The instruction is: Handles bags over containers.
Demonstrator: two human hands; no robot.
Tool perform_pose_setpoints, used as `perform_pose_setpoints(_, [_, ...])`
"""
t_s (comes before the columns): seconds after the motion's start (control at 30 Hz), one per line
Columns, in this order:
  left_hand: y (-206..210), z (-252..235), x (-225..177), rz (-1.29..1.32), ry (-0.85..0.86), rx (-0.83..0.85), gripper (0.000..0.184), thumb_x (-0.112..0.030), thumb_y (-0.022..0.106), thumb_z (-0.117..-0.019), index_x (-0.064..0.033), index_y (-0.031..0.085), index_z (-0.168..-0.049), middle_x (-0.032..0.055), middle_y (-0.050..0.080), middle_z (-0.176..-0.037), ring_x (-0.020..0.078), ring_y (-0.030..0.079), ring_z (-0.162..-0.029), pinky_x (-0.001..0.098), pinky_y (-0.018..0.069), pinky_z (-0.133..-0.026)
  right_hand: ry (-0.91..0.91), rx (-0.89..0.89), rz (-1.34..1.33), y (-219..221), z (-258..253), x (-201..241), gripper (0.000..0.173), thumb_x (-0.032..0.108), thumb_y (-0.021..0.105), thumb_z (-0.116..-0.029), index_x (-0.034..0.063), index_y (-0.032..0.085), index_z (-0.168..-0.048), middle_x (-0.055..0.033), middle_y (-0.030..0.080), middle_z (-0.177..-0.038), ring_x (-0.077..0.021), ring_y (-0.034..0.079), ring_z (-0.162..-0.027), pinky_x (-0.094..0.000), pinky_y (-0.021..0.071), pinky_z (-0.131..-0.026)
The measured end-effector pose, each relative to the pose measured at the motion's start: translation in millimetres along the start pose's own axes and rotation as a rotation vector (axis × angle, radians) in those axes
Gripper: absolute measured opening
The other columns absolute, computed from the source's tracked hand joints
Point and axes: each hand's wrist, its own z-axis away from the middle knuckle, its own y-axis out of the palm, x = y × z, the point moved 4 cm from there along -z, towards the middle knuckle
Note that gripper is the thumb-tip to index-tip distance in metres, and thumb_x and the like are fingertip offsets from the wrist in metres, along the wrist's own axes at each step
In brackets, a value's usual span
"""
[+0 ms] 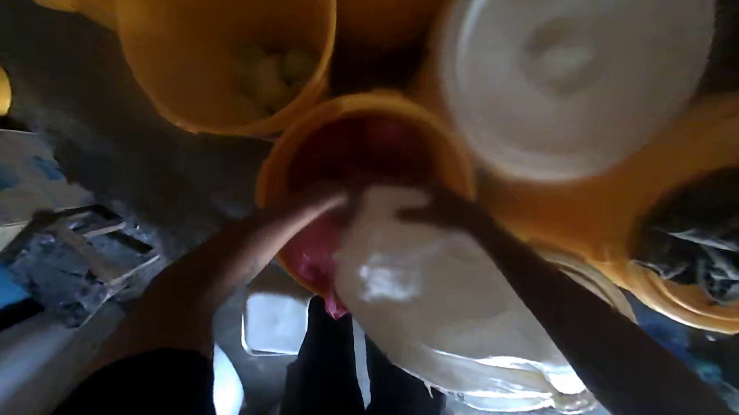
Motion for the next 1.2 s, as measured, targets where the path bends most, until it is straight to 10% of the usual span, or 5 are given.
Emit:
perform_pose_setpoints(0.4, [-22.9, -8.2, -5.6, 0.057, 0.24, -0.459, 0.03, -0.025, 0.069, -0.0971, -0.0062, 0.071, -0.12, 0.0176, 0.068, -0.121, 0.0389, 0.064, -0.114, 0.0607, 0.05, -0.095, -0.233, -0.016, 0.124, 38.6, 61.3, 35.0, 0.057, 0.049, 0.071, -0.0913, 0.0071, 0.07, -0.13, -0.0226, 0.058, -0.139, -0.0383, 0.051, -0.133, -0.056, 0.041, -0.111])
perform_pose_setpoints(0.57, [-22.2, -1.7, -23.7, 0.074, 0.453, -0.571, 0.019, -0.024, 0.066, -0.0972, -0.0079, 0.072, -0.104, 0.0141, 0.072, -0.095, 0.0346, 0.07, -0.091, 0.0571, 0.0559, -0.078, -0.254, 0.048, 0.1, 39.6, 40.0, 35.0, 0.06, 0.049, 0.076, -0.0868, 0.0087, 0.069, -0.131, -0.0216, 0.059, -0.137, -0.0379, 0.055, -0.129, -0.0586, 0.043, -0.108])
perform_pose_setpoints(0.83, [-30.3, 65.1, -19.5, 0.176, 0.261, -0.453, 0.023, -0.009, 0.062, -0.0982, -0.0018, 0.069, -0.119, 0.0195, 0.068, -0.119, 0.0374, 0.064, -0.116, 0.0549, 0.0518, -0.098, 0.018, 0.24, 0.178, 24.0, 0.8, 53.1, 0.062, 0.044, 0.071, -0.0955, 0.0134, 0.052, -0.147, -0.0194, 0.067, -0.125, -0.036, 0.064, -0.113, -0.0582, 0.0488, -0.097])
perform_pose_setpoints(1.07, [-20.0, 55.2, -42.7, 0.369, 0.259, -0.555, 0.026, -0.014, 0.07, -0.0947, -0.003, 0.069, -0.119, 0.0194, 0.069, -0.118, 0.0373, 0.064, -0.115, 0.0563, 0.0517, -0.098, -0.114, -0.068, 0.039, 39.0, 2.0, 43.0, 0.033, 0.034, 0.073, -0.0948, 0.0076, 0.069, -0.115, -0.0146, 0.071, -0.101, -0.0287, 0.067, -0.091, -0.0521, 0.0538, -0.08])
perform_pose_setpoints(1.2, [-7.8, 0.1, -23.7, 0.434, 0.286, -0.574, 0.031, -0.015, 0.067, -0.0967, -0.0009, 0.067, -0.124, 0.0194, 0.071, -0.111, 0.0354, 0.069, -0.104, 0.0575, 0.0546, -0.092, -0.013, -0.11, -0.107, 2.6, 81.9, 2.7, 0.069, 0.029, 0.078, -0.0909, 0.0036, 0.049, -0.148, -0.0219, 0.054, -0.146, -0.0338, 0.052, -0.133, -0.0512, 0.0422, -0.111])
